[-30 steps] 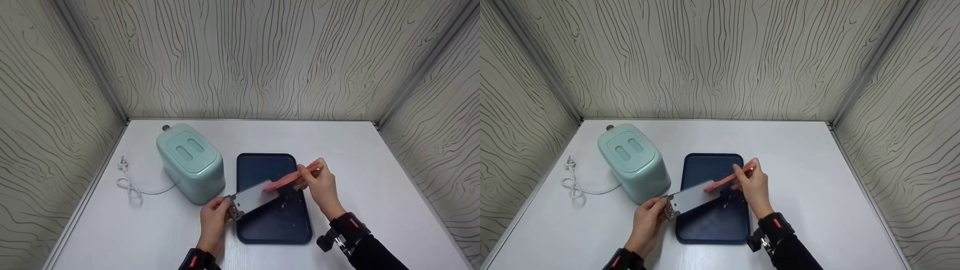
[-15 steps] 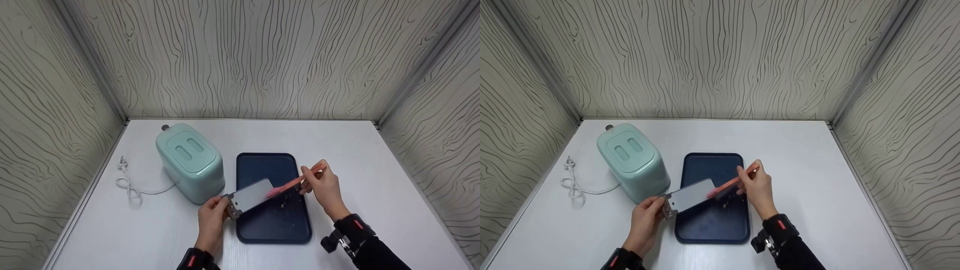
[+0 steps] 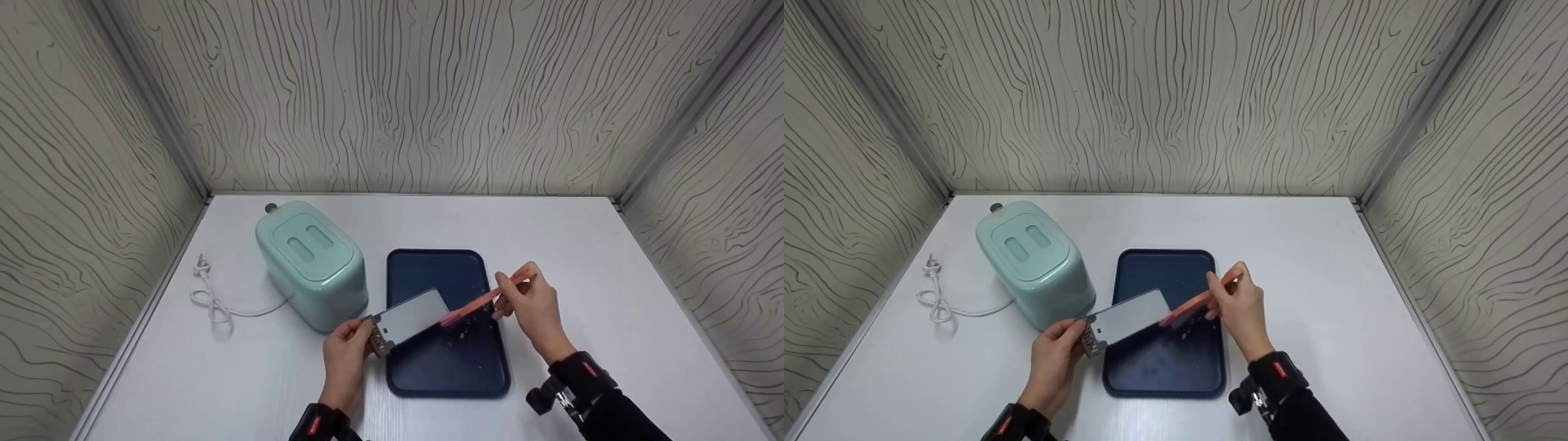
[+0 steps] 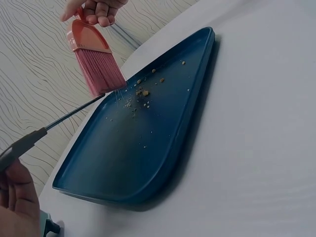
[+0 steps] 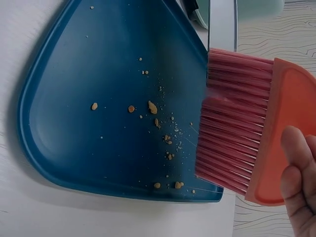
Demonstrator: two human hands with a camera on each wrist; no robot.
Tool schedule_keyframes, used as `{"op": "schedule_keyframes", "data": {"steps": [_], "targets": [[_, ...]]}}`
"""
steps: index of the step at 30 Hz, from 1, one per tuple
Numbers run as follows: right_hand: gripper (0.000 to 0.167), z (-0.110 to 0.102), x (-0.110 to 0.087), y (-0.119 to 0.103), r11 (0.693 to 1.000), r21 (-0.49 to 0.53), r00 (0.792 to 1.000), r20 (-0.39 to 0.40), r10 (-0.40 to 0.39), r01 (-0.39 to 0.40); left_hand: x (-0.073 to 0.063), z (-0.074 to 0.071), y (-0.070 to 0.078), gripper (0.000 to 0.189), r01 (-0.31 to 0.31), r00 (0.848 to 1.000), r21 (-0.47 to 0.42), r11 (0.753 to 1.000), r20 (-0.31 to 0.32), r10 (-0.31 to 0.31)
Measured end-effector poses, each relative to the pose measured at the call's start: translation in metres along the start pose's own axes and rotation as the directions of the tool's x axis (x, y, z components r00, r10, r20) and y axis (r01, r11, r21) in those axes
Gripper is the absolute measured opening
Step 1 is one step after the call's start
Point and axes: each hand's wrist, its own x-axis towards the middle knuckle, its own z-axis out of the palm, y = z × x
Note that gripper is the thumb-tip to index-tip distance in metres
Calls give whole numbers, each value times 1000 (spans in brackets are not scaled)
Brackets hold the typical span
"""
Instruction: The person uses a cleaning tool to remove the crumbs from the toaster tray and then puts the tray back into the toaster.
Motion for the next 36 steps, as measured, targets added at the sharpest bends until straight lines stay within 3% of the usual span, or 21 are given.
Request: {"op": "schedule_keyframes", "data": {"steps": [11,22,36], "targets": [[36,-5,0,1,1000,22,1000,-13,7,-7,0,-1,-1,22,0,1000,-6,1000,-2,0],[36,-9,4,-9,996,71,997,-65,-43,47,-2,0,0,22,4,1000,-21,1000,13,-4],[27,1,17,-41,988,72,990,-41,-135,138,-5,6,-3,24,22,999,-1,1000,50,-22]]}}
